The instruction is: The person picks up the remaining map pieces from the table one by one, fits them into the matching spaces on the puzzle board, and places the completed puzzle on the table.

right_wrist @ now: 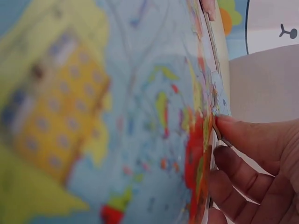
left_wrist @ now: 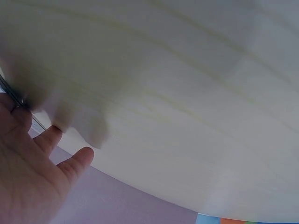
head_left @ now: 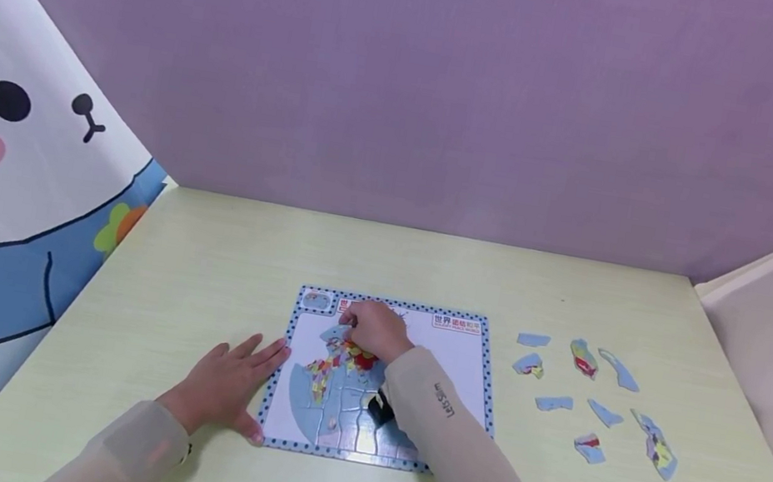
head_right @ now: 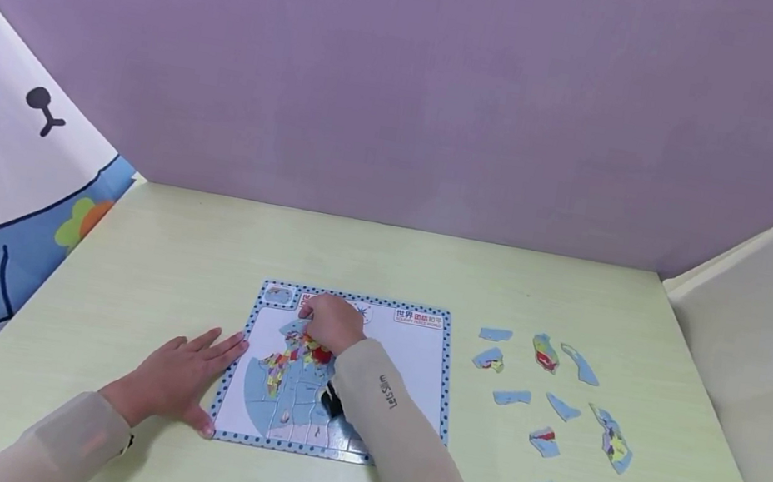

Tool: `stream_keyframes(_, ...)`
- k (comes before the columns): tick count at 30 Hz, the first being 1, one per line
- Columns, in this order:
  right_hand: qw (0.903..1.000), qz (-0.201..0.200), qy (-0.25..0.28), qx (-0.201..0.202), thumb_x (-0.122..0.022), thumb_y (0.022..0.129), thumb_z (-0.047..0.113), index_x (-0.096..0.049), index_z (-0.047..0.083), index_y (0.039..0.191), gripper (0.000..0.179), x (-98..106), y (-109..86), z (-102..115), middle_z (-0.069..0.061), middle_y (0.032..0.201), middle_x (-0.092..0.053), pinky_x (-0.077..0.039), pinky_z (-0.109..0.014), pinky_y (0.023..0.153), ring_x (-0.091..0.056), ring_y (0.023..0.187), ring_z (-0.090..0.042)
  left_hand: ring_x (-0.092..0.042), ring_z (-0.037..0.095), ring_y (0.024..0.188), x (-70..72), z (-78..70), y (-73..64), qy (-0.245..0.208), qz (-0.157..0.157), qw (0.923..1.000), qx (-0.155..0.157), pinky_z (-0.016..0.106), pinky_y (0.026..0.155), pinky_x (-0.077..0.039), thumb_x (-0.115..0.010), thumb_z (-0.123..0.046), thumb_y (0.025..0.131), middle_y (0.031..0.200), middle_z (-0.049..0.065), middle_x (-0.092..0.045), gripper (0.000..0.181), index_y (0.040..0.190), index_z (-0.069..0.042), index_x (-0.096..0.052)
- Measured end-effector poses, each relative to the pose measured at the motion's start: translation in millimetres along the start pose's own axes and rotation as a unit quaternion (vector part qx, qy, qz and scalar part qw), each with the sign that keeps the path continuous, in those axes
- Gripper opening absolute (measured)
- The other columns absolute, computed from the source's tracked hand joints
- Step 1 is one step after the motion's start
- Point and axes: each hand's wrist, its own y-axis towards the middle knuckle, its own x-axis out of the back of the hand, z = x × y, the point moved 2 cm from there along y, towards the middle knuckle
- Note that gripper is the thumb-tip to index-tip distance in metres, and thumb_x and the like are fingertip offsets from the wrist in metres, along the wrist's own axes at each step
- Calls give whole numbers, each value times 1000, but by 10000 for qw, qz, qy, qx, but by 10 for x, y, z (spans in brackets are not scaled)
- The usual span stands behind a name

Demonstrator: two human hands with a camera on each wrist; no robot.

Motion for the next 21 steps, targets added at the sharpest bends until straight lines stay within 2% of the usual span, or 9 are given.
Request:
stream_keyframes(8, 9997, -27, 186, -124, -70, 89, 16, -73, 15, 102, 14, -21, 12, -21, 1, 101, -66, -49, -31, 80, -56, 89, -16, -22, 42, 140, -2, 5, 0, 97, -219, 9997, -111, 67, 103, -26, -79, -65, 58, 155, 7, -29, 115, 148, -8, -35)
stream_keyframes(13, 9998, 13, 141, -164, -70, 89, 16, -73, 14, 104, 16, -5, -9, -18, -1, 104, -67, -48, -32, 81, -56, 90, -17, -22, 42, 140, -2, -2, 8, 66, -161, 9998, -138, 67, 103, -26, -79, -65, 58, 155, 7, -29, 115, 149, -8, -34)
stream_keyframes(21, 9998, 10, 155, -99, -68, 89, 14, -74, 14, 106, 17, -15, -4, -16, -2, 109, -67, -48, -32, 83, -57, 93, -17, -21, 41, 141, 3, -6, 11, 73, -63, 10000, -14, 66, 103, -26, -80, -64, 58, 156, 5, -28, 115, 149, -10, -34)
